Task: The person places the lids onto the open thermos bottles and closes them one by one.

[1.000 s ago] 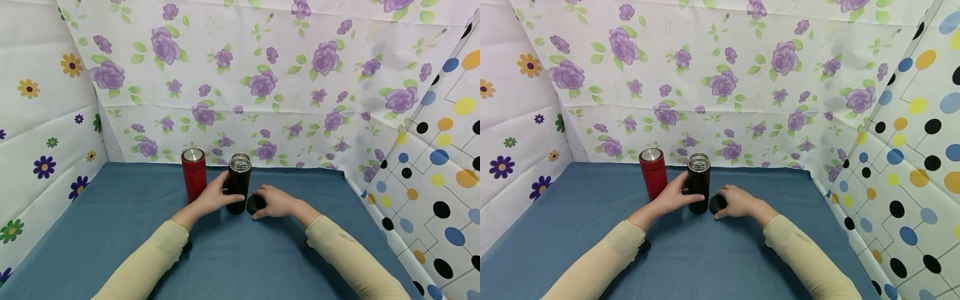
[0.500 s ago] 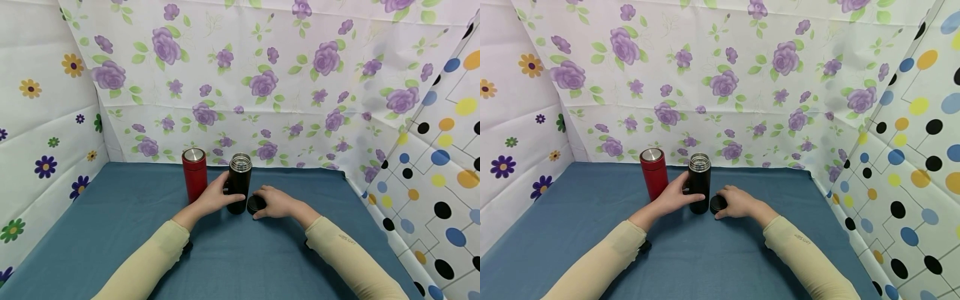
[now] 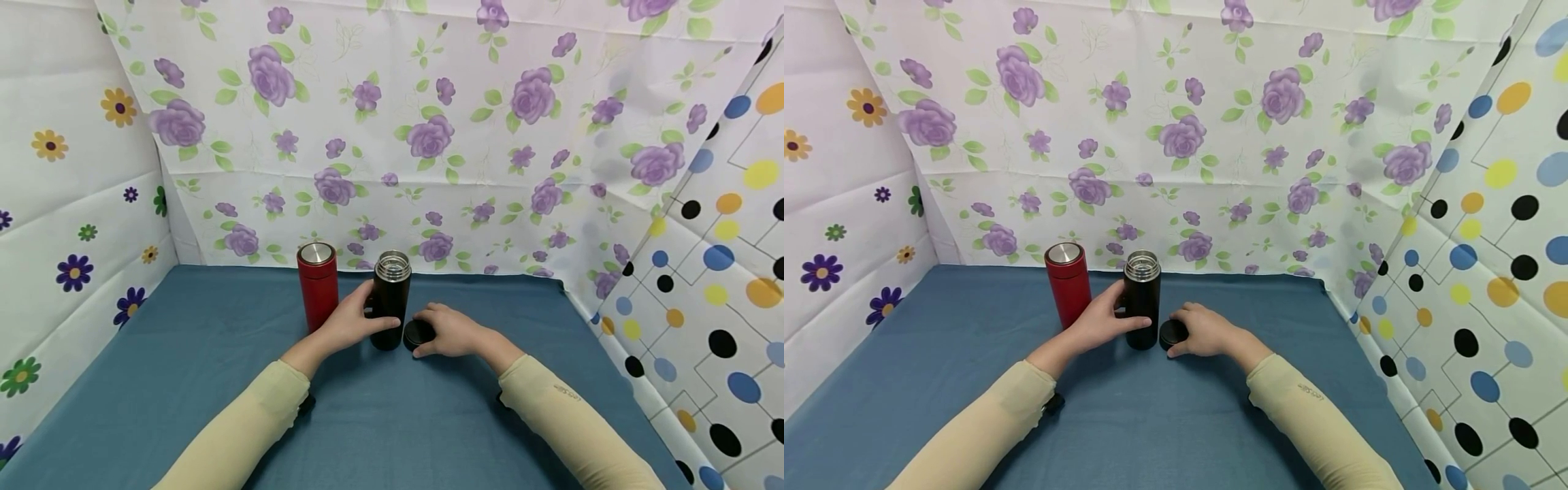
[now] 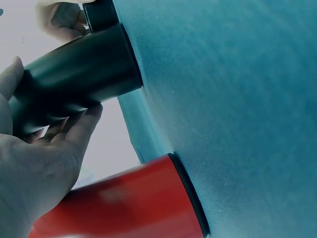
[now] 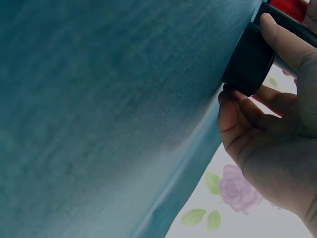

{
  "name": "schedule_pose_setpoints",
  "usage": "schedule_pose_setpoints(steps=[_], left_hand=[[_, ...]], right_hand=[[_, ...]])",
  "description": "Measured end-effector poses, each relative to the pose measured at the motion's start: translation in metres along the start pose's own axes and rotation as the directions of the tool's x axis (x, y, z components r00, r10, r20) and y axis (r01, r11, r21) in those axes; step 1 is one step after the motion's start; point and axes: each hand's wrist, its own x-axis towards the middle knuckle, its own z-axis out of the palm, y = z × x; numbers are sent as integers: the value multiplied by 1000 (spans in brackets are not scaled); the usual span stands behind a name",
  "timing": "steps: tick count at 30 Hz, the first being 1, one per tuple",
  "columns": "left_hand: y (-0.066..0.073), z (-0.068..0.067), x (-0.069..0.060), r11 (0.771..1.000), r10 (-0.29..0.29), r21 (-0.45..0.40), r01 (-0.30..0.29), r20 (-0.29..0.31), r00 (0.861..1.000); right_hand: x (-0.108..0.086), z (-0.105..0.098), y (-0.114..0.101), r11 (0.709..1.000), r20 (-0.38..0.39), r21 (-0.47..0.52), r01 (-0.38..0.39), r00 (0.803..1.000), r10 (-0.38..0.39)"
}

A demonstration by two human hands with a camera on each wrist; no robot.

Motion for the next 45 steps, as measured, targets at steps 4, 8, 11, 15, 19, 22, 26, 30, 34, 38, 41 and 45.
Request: schedule_pose_setpoints(steps=[4,8,11,15,19,22,26,30,34,38,41,45], left_hand=[[2,0,-2,1000,2,2,-2,-5,1000],[3,0,-4,1000,1,2,-1,-7,1000],[4,0,-7,1000,-5,3,5,-10,1000],[6,0,-10,1000,-22,10,22,-12,1000],[8,0,-16,1000,-23,13,23,4,1000],[12,1,-22,1000,-12,14,11,23,1000],[17,3,-30,1000,3,20,-4,41,999],[21,3,-39,1000,14,25,-16,64,998],[26,3,-49,1000,21,17,-23,85,996],[29,2,-60,1000,26,10,-27,97,995],[31,1,-67,1000,23,1,-23,107,994],[35,2,-75,1000,16,-19,-14,125,992]], right_hand=[[-1,0,0,1000,-2,3,3,1000,-3],[-2,-2,1,1000,-4,9,2,1000,-2],[-3,-4,1,1000,-10,18,4,1000,-4],[-5,-8,1,1000,-28,31,4,1000,-3],[-9,-14,-1,999,-41,50,4,999,-2],[-11,-19,-2,998,-49,70,3,999,0],[-15,-25,-4,996,-60,86,5,998,0],[-22,-31,-7,995,-71,99,12,997,-5],[-29,-36,-9,994,-80,108,22,997,-14],[-35,-41,-12,993,-81,115,36,996,-27],[-40,-44,-15,991,-84,124,46,996,-36],[-47,-48,-20,991,-95,121,58,994,-47]])
